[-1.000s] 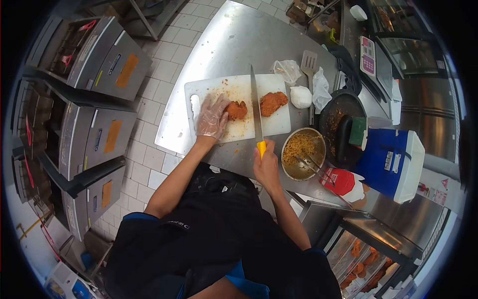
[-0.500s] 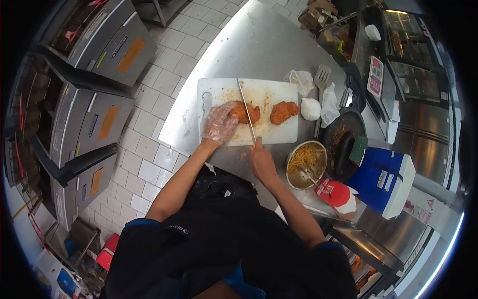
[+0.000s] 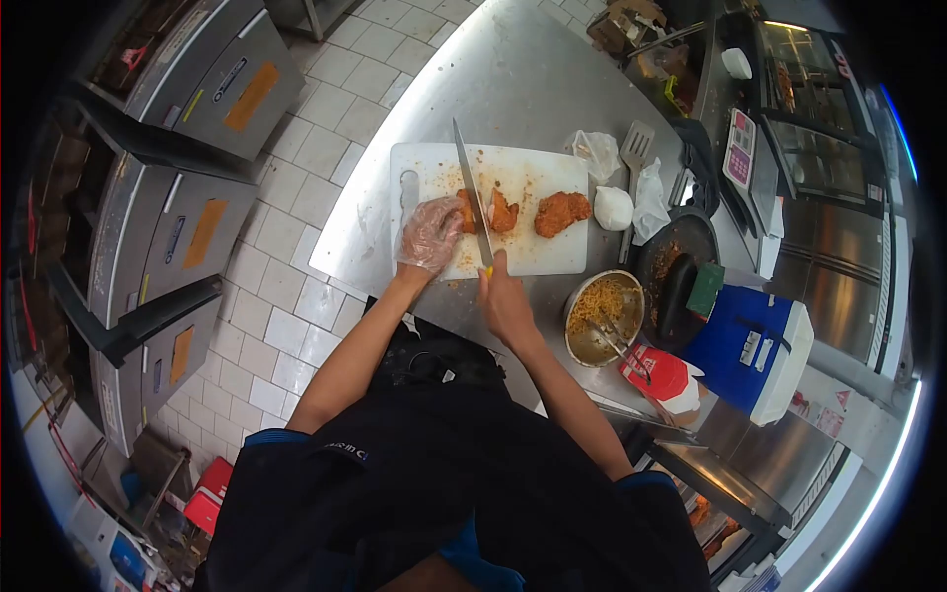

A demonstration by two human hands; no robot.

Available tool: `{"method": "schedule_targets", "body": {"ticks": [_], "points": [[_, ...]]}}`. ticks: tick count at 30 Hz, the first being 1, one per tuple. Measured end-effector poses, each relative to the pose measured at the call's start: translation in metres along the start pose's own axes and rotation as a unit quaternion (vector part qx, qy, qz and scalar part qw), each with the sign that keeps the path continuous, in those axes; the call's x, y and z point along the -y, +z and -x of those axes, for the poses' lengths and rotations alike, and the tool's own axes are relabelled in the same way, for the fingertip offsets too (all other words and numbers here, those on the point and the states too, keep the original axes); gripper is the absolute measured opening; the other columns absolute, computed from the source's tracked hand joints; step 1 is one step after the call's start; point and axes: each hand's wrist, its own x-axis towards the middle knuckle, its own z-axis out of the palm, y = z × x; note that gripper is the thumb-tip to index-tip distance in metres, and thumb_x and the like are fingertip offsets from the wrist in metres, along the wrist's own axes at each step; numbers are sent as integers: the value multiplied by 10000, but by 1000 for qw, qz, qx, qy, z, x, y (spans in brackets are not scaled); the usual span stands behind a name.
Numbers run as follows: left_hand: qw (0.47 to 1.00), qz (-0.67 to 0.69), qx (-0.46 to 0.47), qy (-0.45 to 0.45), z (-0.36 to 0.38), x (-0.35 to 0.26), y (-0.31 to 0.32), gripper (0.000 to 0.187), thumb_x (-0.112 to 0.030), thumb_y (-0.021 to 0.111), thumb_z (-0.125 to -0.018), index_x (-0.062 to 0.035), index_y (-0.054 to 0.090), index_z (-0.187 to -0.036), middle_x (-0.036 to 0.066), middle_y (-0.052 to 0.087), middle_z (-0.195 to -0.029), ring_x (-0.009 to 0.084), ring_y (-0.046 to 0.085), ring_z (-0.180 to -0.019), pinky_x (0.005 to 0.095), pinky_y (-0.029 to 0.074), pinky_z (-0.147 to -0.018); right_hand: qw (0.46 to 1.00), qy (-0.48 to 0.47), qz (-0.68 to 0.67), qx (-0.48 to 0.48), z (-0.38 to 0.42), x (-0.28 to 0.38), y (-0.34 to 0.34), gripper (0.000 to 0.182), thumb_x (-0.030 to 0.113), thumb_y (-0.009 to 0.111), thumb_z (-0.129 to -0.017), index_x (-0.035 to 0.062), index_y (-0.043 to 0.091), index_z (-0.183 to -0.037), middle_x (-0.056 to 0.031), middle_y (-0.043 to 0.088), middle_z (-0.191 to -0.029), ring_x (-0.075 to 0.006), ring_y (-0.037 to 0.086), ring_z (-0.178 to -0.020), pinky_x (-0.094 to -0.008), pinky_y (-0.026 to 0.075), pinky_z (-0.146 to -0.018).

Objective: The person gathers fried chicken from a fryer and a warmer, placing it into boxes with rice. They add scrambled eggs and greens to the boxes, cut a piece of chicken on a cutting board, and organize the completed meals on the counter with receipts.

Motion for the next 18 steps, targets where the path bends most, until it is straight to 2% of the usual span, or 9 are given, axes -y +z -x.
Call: {"method": "schedule_targets", "body": {"ticks": [3, 6, 8, 11, 13, 15, 18], "points": [[1000, 8, -19, 0, 2, 0, 1, 249, -109, 635, -869, -71, 636, -1115, 139, 637, -1109, 337, 599, -1033, 406, 489, -906, 998, -23, -34, -41, -25, 0, 15, 332, 186, 452, -990, -36, 333, -1207, -334, 594, -696, -529, 585, -685, -600, 429, -618], [999, 34, -32, -5, 6, -2, 4, 263, -105, 640, -868, -74, 636, -1129, 141, 640, -1103, 334, 603, -1026, 404, 494, -899, 997, -21, -54, -45, -18, 3, 0, 333, 181, 456, -987, -32, 331, -1211, -344, 595, -715, -546, 573, -697, -609, 422, -631], [997, 56, -44, -8, -2, -3, 4, 271, -107, 641, -869, -73, 636, -1138, 143, 641, -1105, 331, 603, -1026, 403, 496, -898, 998, -5, -58, -38, 0, 21, -32, 293, 180, 476, -987, -24, 337, -1145, -328, 596, -713, -533, 581, -718, -583, 417, -625], [993, 97, -14, -64, 1, -6, 1, 298, -124, 638, -876, -78, 631, -1170, 149, 642, -1103, 331, 600, -1032, 403, 495, -900, 996, 39, -41, -72, 26, 11, -51, 312, 195, 474, -989, -34, 337, -1153, -333, 596, -717, -540, 577, -734, -583, 418, -631], [999, -22, -29, 7, -3, -6, 2, 323, -120, 646, -881, -98, 627, -1203, 139, 651, -1088, 304, 633, -962, 373, 527, -814, 998, 39, -15, -50, 24, -8, -45, 317, 197, 474, -989, -35, 336, -1155, -335, 597, -724, -541, 575, -737, -582, 420, -632], [999, -45, -17, 14, -2, -6, 3, 337, -135, 645, -882, -110, 623, -1218, 142, 650, -1090, 313, 628, -972, 383, 523, -822, 999, 41, 8, -23, 20, -25, -35, 322, 200, 474, -989, -35, 335, -1158, -337, 598, -730, -543, 573, -739, -581, 423, -633], [998, -66, -2, 15, -6, -8, -1, 350, -153, 646, -879, -130, 625, -1228, 147, 649, -1087, 329, 618, -987, 402, 516, -841, 999, 34, -32, -7, -4, -30, -18, 335, 202, 477, -987, -38, 332, -1170, -342, 600, -748, -541, 576, -744, -579, 430, -634]]}}
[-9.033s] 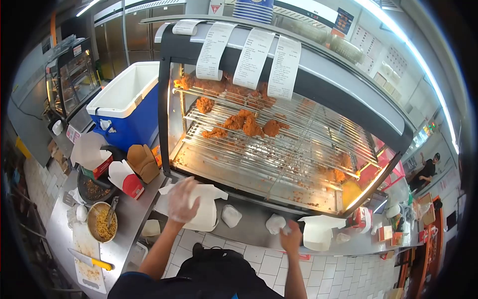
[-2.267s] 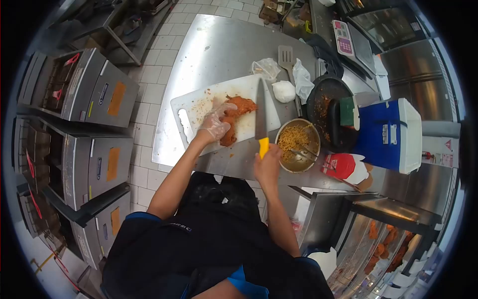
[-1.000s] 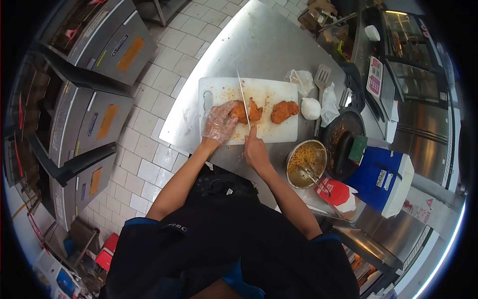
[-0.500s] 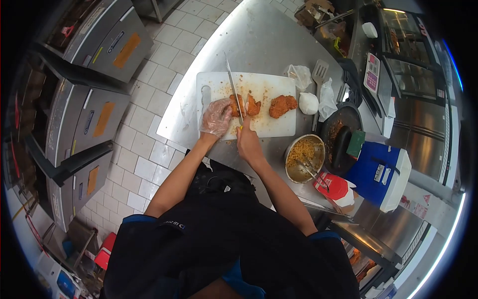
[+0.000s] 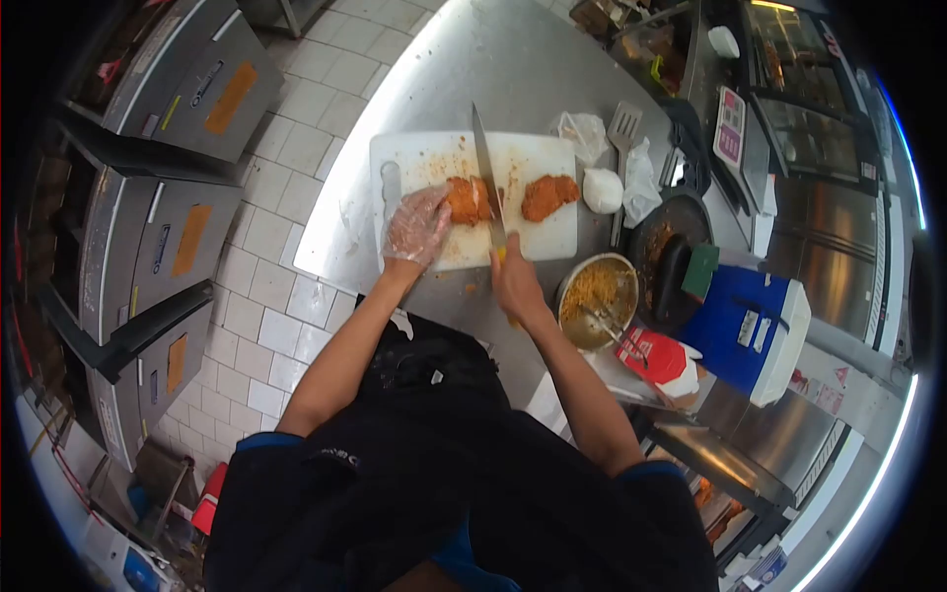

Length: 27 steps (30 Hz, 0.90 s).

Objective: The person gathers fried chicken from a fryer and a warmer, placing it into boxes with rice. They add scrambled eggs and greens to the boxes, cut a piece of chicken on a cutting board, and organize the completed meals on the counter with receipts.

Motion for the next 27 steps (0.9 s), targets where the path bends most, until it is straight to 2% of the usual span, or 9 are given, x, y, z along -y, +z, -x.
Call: {"method": "schedule_targets", "body": {"ticks": [8, 14, 17, 19, 21, 23, 25, 26, 27], "points": [[999, 20, 14, 28, -5, -2, -5, 403, -231, 653, -873, -130, 599, -1260, 149, 624, -1163, 349, 575, -1075, 455, 453, -943, 993, -21, -26, -115, -11, 4, -16, 315, 253, 494, -979, 22, 385, -1163, -337, 613, -764, -540, 590, -771, -583, 450, -648], [914, -178, 197, 306, -44, -17, 38, 365, -303, 695, -812, -146, 636, -1136, 138, 594, -1218, 361, 520, -1179, 507, 381, -1016, 951, 154, -99, -251, 55, -12, 8, 431, 365, 501, -971, -9, 445, -1177, -279, 625, -720, -479, 623, -688, -531, 488, -632], [892, -13, 181, 414, -57, -9, 60, 81, -97, 663, -796, -62, 604, -755, 127, 556, -696, 312, 549, -661, 437, 440, -623, 895, 181, -175, -368, 105, -17, 12, 377, 316, 553, -946, 32, 446, -1169, -255, 638, -757, -477, 615, -694, -536, 484, -661], [895, -30, 235, 379, -59, -23, 51, 119, -50, 631, -811, -28, 550, -727, 132, 531, -674, 292, 523, -617, 421, 401, -570, 844, 250, -219, -420, 168, -16, 19, 357, 303, 561, -943, 38, 448, -1153, -241, 641, -762, -475, 612, -693, -532, 486, -659], [940, 160, 235, 189, -69, 22, 79, 167, -116, 646, -901, 25, 613, -986, 128, 653, -886, 232, 615, -770, 343, 504, -673, 826, 237, -225, -459, 217, -19, 32, 329, 297, 551, -944, 67, 434, -1148, -261, 637, -775, -464, 622, -715, -541, 481, -635], [963, 83, 224, 128, -40, -49, 69, 293, -220, 599, -958, 40, 608, -1093, 141, 652, -1011, 206, 625, -855, 312, 519, -777, 758, 302, -198, -543, 268, -22, 60, 316, 283, 571, -939, 67, 443, -1132, -212, 642, -751, -441, 628, -696, -523, 485, -609], [898, 142, 382, 168, -13, -81, 76, 343, -278, 547, -984, 33, 600, -1120, 131, 631, -1062, 187, 618, -872, 302, 514, -778, 691, 396, -192, -574, 322, -20, 95, 301, 270, 576, -938, 66, 455, -1124, -209, 640, -745, -439, 630, -700, -510, 487, -602], [838, 233, 494, 7, 22, -105, 86, 346, -303, 502, -1000, -17, 586, -1175, 98, 618, -1109, 166, 602, -921, 300, 506, -784, 644, 432, -192, -601, 345, -15, 119, 290, 262, 576, -939, 67, 461, -1121, -217, 637, -745, -441, 630, -703, -502, 488, -601], [800, 132, 575, 112, 56, -133, 90, 310, -290, 508, -995, -67, 580, -1199, 68, 623, -1104, 146, 589, -920, 302, 503, -759, 592, 466, -185, -631, 365, -15, 146, 292, 266, 570, -944, 57, 464, -1118, -224, 633, -733, -443, 630, -702, -504, 482, -595]]}}
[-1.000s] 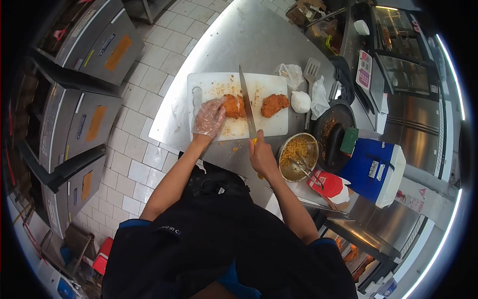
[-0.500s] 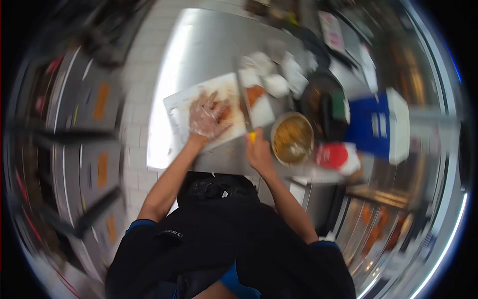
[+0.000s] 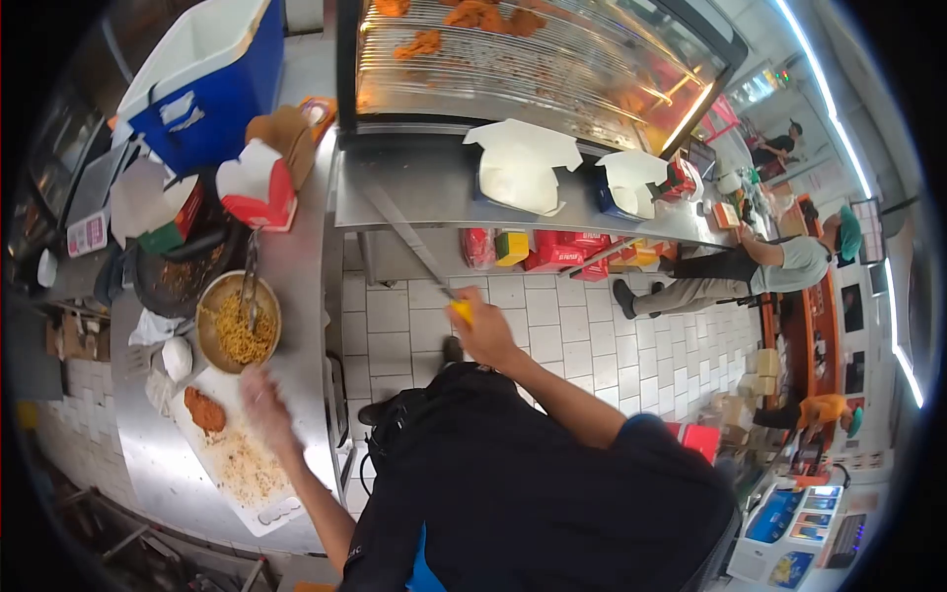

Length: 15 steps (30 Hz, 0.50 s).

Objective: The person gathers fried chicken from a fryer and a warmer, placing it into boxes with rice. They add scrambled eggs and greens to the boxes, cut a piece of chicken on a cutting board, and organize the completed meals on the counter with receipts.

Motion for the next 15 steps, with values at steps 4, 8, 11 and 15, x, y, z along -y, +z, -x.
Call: {"method": "schedule_targets", "body": {"ticks": [4, 8, 11, 15], "points": [[925, 231, 289, -89, 20, -132, 196, 384, -319, 568, -971, -43, 564, -1238, 88, 618, -1206, 181, 605, -1080, 311, 486, -909, 974, 155, -30, -165, 39, -83, -57, 305, 251, 543, -966, -2, 457, -1112, -198, 600, -648, -384, 628, -619, -465, 460, -548], [878, 250, 398, -91, 20, -191, 416, 286, -288, 653, -911, -74, 594, -1092, 70, 649, -1067, 132, 612, -934, 272, 495, -820, 927, 237, -143, -253, 68, -146, -103, 200, 226, 507, -1000, 53, 410, -1025, -9, 491, -585, -90, 473, -431, -268, 371, -369], [945, -4, 292, 147, 25, -228, 525, 391, -374, 618, -891, -32, 605, -1080, 149, 656, -1064, 262, 628, -995, 363, 486, -858, 913, 264, -129, -284, 91, -187, -136, 231, 263, 503, -1007, 56, 400, -1014, -3, 469, -565, -81, 460, -420, -259, 366, -361], [868, -290, 221, 338, 30, -226, 559, 482, -452, 548, -909, -24, 611, -1123, 175, 659, -1092, 368, 601, -1057, 430, 460, -920, 905, 287, -109, -294, 111, -216, -165, 269, 287, 501, -1008, 41, 393, -1017, -1, 459, -564, -81, 460, -423, -250, 367, -364]]}}
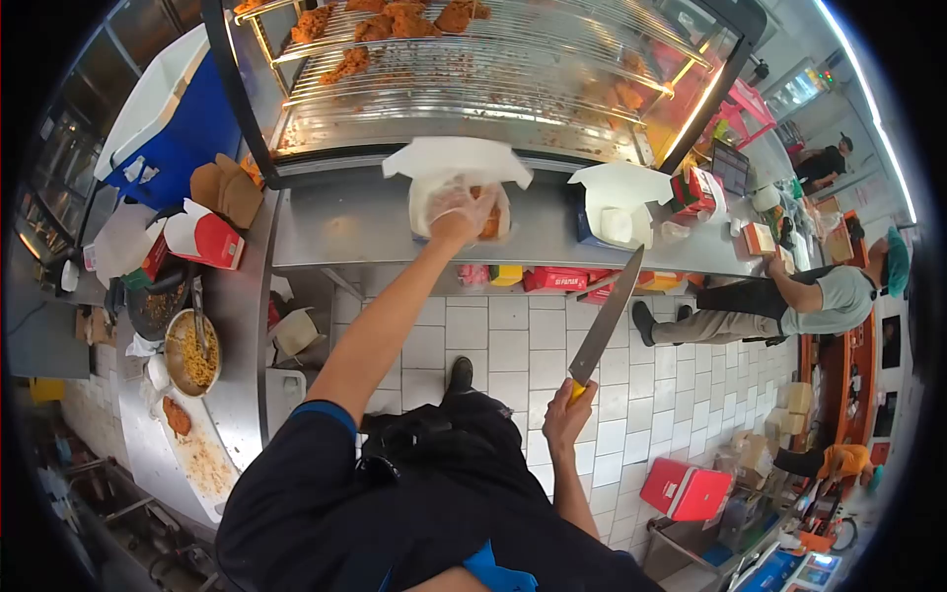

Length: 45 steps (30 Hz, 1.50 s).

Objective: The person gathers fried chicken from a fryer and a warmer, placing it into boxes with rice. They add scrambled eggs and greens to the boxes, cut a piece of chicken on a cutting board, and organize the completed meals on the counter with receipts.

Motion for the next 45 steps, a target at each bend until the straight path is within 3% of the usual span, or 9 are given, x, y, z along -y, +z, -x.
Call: {"method": "schedule_targets", "body": {"ticks": [2, 6, 11, 16, 21, 29, 33, 37, 45], "points": [[978, 63, -190, 61, 42, -2, -37, 470, -415, 574, -903, -37, 580, -1182, 174, 650, -1110, 368, 603, -1045, 444, 456, -925, 999, 16, -27, -11, -8, 1, -5, 252, 272, 497, -1008, 44, 395, -1033, 5, 445, -565, -75, 450, -425, -243, 365, -365], [990, 17, -141, 22, 175, 84, -70, 432, -329, 617, -884, -73, 560, -1227, 153, 649, -1126, 358, 606, -1034, 465, 457, -920, 998, 5, -45, 43, -22, -2, 13, 210, 230, 500, -1004, 51, 397, -1045, 16, 440, -585, -66, 436, -429, -236, 366, -368], [885, -135, -226, -384, 382, 228, -147, 403, -259, 650, -849, -107, 571, -1214, 131, 648, -1128, 334, 607, -1018, 466, 452, -911, 959, -21, -195, 205, -22, 39, 75, 223, 149, 456, -1003, 55, 405, -1199, 25, 418, -622, -44, 396, -450, -223, 340, -364], [733, -275, -315, -536, 494, 322, -285, 483, -326, 630, -835, -136, 556, -1273, 159, 634, -1149, 344, 568, -1086, 449, 424, -970, 871, -107, -187, 442, 33, 133, 141, 233, 146, 473, -986, 11, 387, -1155, 10, 416, -590, -49, 402, -458, -211, 330, -400], [771, -358, -315, -422, 484, 450, -316, 495, -329, 678, -790, -181, 566, -1249, 199, 589, -1209, 376, 557, -1101, 451, 448, -968, 798, -185, -64, 569, 132, 195, 229, 214, 176, 474, -992, 15, 420, -1122, -4, 440, -579, -67, 429, -472, -235, 354, -428], [878, -81, -270, -387, 555, 403, -298, 308, -204, 679, -790, -162, 624, -1091, 179, 583, -1165, 370, 593, -1040, 438, 499, -899, 512, -470, 154, 703, 309, 254, 347, 311, 282, 487, -985, 6, 444, -1122, -281, 624, -748, -517, 591, -741, -581, 438, -664], [777, 14, -500, -382, 566, 387, -288, 269, -164, 703, -783, -91, 658, -1038, 176, 623, -1128, 362, 614, -1001, 415, 504, -869, 375, -537, 250, 713, 355, 258, 408, 250, 234, 471, -986, 11, 424, -1089, -297, 617, -733, -514, 594, -728, -584, 439, -659], [746, 37, -492, -447, 568, 388, -269, 310, -179, 720, -783, -60, 658, -1062, 160, 655, -1085, 345, 623, -988, 412, 499, -868, 255, -596, 266, 713, 354, 293, 427, 217, 209, 446, -994, 21, 410, -1098, -299, 614, -724, -524, 584, -712, -596, 437, -665], [743, 10, -490, -456, 567, 386, -263, 376, -194, 748, -759, -72, 644, -1099, 122, 657, -1057, 314, 610, -965, 396, 496, -864, 242, -568, 264, 740, 418, 273, 464, 290, 216, 440, -998, 8, 377, -1189, -310, 618, -742, -533, 589, -744, -597, 443, -674]]}}
